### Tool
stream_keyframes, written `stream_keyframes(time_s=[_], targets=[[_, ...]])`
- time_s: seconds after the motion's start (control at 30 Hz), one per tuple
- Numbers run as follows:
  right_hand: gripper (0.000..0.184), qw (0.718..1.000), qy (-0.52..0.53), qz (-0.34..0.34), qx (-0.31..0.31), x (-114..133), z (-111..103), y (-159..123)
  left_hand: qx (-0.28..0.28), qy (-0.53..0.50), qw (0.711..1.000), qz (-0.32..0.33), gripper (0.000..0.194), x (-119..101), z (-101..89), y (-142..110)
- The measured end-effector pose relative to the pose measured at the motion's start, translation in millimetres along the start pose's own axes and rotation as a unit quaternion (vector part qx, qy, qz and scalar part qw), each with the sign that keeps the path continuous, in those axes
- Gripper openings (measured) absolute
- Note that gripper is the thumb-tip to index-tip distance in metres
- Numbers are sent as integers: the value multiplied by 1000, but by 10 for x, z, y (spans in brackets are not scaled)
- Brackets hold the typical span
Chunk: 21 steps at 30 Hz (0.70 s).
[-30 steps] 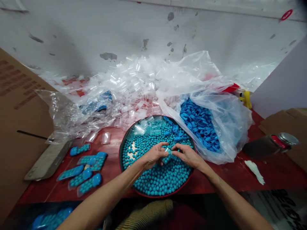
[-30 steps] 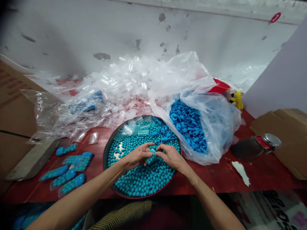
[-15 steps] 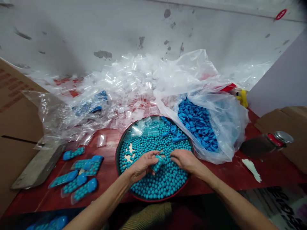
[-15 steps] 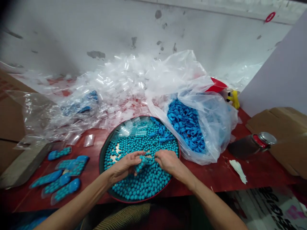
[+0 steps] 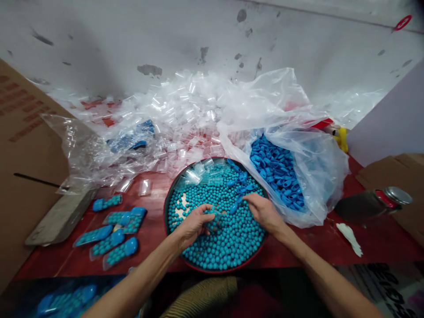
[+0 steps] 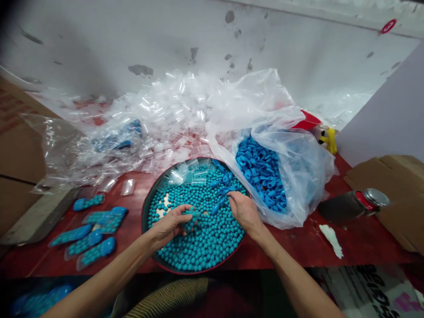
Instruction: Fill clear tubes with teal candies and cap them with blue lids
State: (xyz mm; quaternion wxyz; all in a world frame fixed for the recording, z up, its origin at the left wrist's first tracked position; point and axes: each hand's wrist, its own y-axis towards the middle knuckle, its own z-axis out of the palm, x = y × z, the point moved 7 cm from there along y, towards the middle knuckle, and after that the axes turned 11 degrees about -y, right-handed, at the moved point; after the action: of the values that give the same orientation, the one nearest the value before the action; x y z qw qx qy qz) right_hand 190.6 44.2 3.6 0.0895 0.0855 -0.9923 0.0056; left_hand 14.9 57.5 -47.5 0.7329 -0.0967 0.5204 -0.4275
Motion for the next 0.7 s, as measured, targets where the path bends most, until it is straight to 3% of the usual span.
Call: stream_keyframes(time_s=[0.1,0.17,0.33,0.53,0.7], targets=[[31,983,-86,157,32,-192,-48,108,-7,7,1000,3,30,3,-6,-1],[34,974,-130,171,73,-99,33,198,0,8,1000,6,30,1,19,-6],[16,993,-106,43,19,350,192,295,0,10,999,37,35,-39,34,-34],[29,998,62,-13,-2,485,165,248,11,10,998,62,35,-54,76,-20],[33,980,191,-60,-19,595,61,143,16,-1,995,97,33,-67,95,-2]])
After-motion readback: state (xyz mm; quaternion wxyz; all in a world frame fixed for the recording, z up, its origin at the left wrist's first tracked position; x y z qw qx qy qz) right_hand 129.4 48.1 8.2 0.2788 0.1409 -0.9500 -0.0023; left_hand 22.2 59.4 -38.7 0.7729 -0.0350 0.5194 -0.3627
